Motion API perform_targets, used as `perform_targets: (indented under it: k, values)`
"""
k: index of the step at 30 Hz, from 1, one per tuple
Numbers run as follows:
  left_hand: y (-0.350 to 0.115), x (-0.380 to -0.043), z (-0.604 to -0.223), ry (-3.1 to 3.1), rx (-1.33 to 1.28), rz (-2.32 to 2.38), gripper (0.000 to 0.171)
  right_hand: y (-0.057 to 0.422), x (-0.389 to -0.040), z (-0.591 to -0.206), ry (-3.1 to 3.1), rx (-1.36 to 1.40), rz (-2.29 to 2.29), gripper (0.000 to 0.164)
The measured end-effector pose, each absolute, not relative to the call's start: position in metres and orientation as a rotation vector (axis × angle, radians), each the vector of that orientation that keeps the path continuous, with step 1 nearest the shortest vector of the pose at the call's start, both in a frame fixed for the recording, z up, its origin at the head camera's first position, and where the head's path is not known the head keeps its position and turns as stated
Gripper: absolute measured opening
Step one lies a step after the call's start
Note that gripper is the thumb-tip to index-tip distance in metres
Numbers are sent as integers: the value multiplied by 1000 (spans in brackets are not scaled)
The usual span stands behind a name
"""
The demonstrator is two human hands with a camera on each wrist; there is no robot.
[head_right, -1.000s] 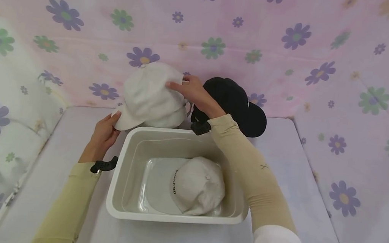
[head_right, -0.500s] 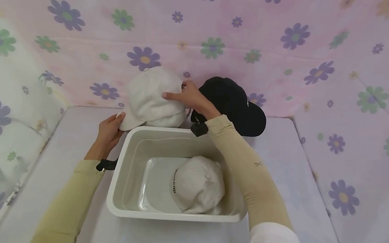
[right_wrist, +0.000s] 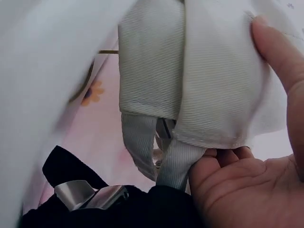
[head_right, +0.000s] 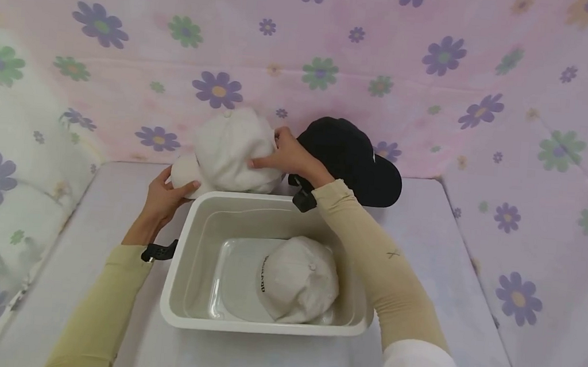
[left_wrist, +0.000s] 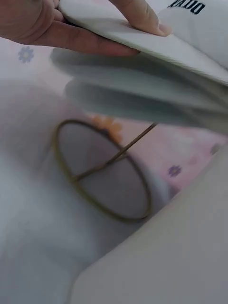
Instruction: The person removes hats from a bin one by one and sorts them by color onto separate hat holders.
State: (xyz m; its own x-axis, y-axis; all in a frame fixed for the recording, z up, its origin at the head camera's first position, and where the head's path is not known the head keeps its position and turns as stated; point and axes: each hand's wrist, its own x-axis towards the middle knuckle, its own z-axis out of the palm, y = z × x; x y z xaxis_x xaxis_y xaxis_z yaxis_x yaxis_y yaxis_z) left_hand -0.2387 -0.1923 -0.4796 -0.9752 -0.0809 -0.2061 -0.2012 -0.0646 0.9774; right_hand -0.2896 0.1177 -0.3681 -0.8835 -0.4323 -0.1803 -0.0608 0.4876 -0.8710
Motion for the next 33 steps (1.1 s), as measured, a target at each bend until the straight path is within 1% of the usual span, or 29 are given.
perform_targets:
  k: [4,11,18,27,30,33]
  values:
    - [-193,-236,-483,2094,-295,2195,90,114,-285,-370,2390,-435,-1324,92]
    - [-190,-231,-497,2234,-225,2099,90,117,-277,-373,2418,-457,-1226,99]
    - [-187,-230,-501,2146,-269,2056,92,118,-271,-376,2436,-491,-1204,94]
    - [-189,-234,-508,2087,-277,2006,94,118,-267,-380,2514,-568,-1158,93]
    - [-189,-234,-509,2065,-273,1995,91,119,-267,-381,2528,-563,-1147,92]
    - [-191,-234,-506,2038,-314,2013,82,119,-268,-382,2530,-561,-1133,91]
